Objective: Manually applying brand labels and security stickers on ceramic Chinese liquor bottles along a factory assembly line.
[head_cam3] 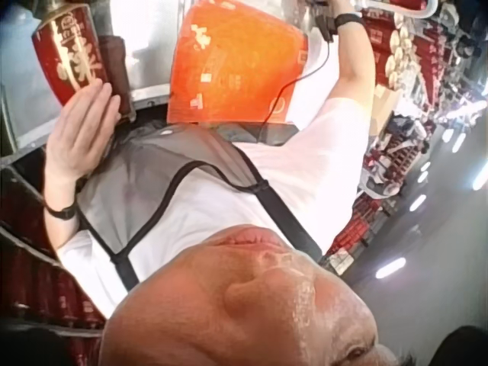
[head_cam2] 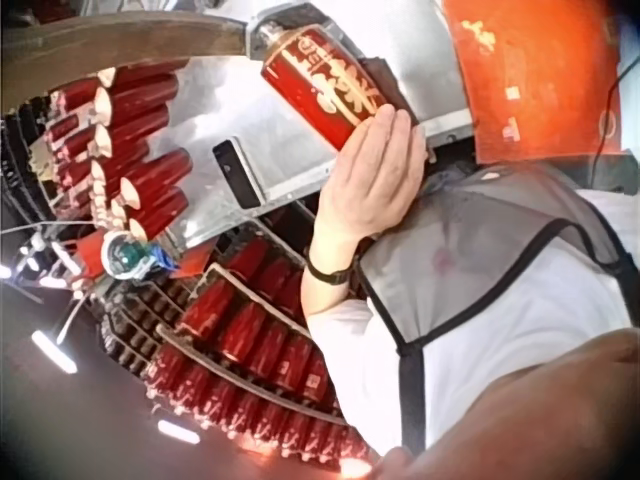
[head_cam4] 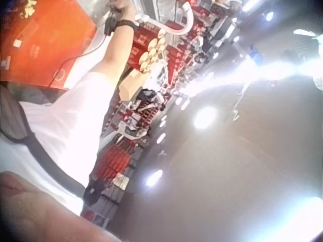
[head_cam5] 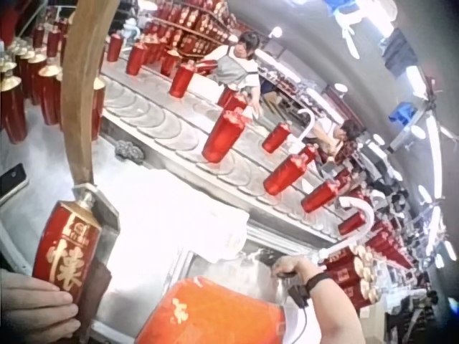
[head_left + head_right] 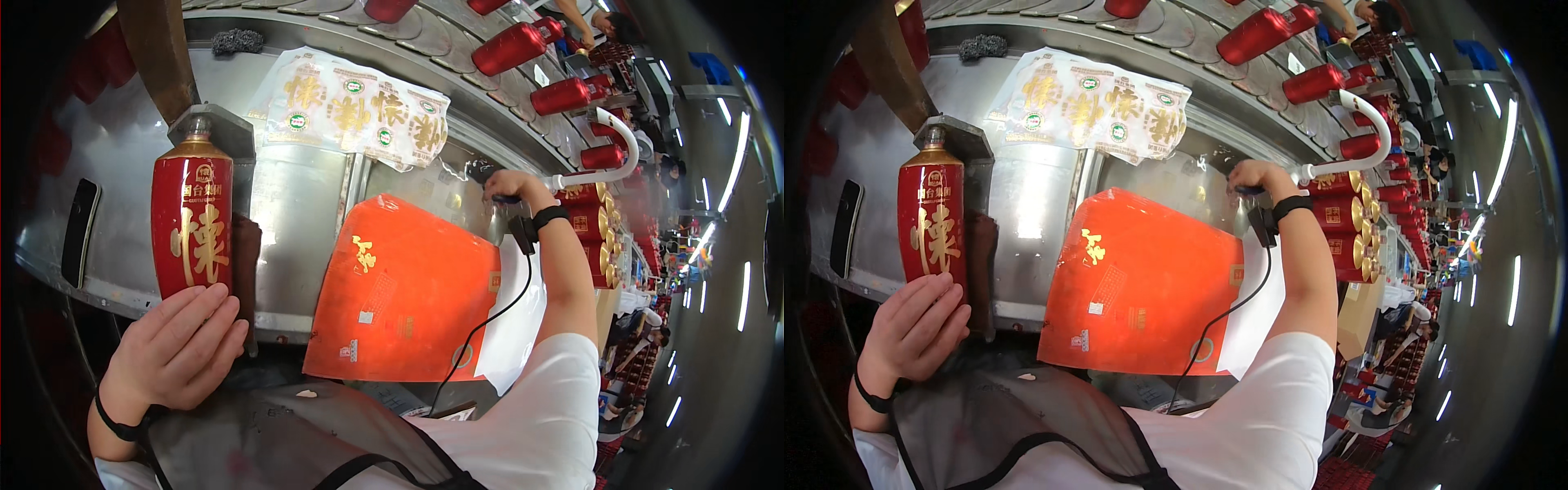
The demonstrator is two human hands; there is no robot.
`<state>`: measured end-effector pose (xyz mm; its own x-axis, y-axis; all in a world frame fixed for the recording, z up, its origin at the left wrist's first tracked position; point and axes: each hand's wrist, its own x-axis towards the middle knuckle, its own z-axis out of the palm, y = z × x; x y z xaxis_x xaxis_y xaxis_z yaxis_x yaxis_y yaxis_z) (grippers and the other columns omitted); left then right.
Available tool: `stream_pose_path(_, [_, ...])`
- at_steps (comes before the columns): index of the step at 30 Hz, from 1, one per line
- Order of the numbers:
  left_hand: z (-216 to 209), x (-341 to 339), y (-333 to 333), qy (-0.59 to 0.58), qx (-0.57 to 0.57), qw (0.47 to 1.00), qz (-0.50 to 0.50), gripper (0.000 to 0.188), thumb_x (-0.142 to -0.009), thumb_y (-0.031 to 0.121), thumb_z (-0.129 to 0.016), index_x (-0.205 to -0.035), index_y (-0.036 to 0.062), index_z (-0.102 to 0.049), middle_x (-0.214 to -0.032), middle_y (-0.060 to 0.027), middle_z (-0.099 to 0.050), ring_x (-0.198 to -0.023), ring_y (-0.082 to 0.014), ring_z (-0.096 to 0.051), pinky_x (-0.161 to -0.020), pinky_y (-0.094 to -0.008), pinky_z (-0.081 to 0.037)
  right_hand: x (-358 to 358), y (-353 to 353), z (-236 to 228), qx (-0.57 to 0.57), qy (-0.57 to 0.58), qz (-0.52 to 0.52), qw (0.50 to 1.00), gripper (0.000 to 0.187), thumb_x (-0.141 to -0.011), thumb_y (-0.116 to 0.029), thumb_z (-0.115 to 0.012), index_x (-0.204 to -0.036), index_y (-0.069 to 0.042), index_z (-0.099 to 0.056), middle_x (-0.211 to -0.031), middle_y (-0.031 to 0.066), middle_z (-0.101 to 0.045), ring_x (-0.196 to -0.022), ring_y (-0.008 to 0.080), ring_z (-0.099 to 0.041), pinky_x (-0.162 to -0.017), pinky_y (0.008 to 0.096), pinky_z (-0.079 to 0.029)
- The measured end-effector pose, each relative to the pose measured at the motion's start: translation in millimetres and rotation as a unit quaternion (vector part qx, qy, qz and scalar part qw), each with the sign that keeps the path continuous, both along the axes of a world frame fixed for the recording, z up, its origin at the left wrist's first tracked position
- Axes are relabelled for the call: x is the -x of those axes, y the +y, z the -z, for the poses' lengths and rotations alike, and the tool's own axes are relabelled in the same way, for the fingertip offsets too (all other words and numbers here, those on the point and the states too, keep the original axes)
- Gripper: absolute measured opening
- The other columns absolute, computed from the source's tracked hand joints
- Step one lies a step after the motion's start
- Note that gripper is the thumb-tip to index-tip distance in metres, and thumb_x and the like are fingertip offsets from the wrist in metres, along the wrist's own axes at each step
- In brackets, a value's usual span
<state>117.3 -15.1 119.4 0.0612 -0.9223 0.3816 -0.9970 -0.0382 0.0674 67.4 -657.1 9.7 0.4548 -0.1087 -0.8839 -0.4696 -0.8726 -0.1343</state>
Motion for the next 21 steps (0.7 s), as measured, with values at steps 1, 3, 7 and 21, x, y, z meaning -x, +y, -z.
stream_pose_path(1, [-1,1,2,-0.002,0.003,1.0,0.002,0.02,-0.08,0.012,-0.07,-0.097,0.0023,-0.069,-0.113,-0.012,-0.064,-0.112,-0.0297,-0.061,-0.091,-0.0394,-0.056,-5,10,-17,0.013,-0.026,0.026,0.999,0.025,-0.078,-0.027,-0.066,-0.093,-0.011,-0.078,-0.081,0.0039,-0.07,-0.071,0.0166,-0.062,-0.065,0.0327,-0.048])
stream_pose_path(3, [-5,2,3,-0.001,0.011,1.0,0.002,0.021,-0.08,0.013,-0.07,-0.098,0.002,-0.069,-0.113,-0.0124,-0.064,-0.112,-0.0302,-0.061,-0.091,-0.0399,-0.056,-18,25,-48,0.062,-0.08,-0.05,0.994,0.029,-0.08,-0.032,-0.066,-0.096,-0.01,-0.077,-0.09,0.003,-0.072,-0.073,0.014,-0.064,-0.068,0.031,-0.05])
stream_pose_path(7, [-11,4,5,-0.013,0.023,0.999,0.022,0.021,-0.081,0.013,-0.07,-0.099,0.0019,-0.069,-0.113,-0.0126,-0.064,-0.112,-0.0302,-0.061,-0.092,-0.0404,-0.056,-23,58,-108,0.1,-0.114,-0.037,0.988,0.029,-0.083,-0.031,-0.067,-0.097,-0.007,-0.077,-0.084,0.0039,-0.072,-0.073,0.013,-0.062,-0.068,0.0296,-0.049])
stream_pose_path(21, [-18,16,32,-0.04,0.122,0.985,0.118,0.022,-0.077,0.013,-0.072,-0.094,0.0002,-0.07,-0.11,-0.0133,-0.064,-0.108,-0.0299,-0.063,-0.09,-0.0411,-0.057,56,177,-317,0.114,-0.402,0.104,0.903,0.025,-0.093,-0.021,-0.059,-0.103,-0.001,-0.073,-0.079,0.0004,-0.065,-0.061,0.0055,-0.055,-0.055,0.0214,-0.044])
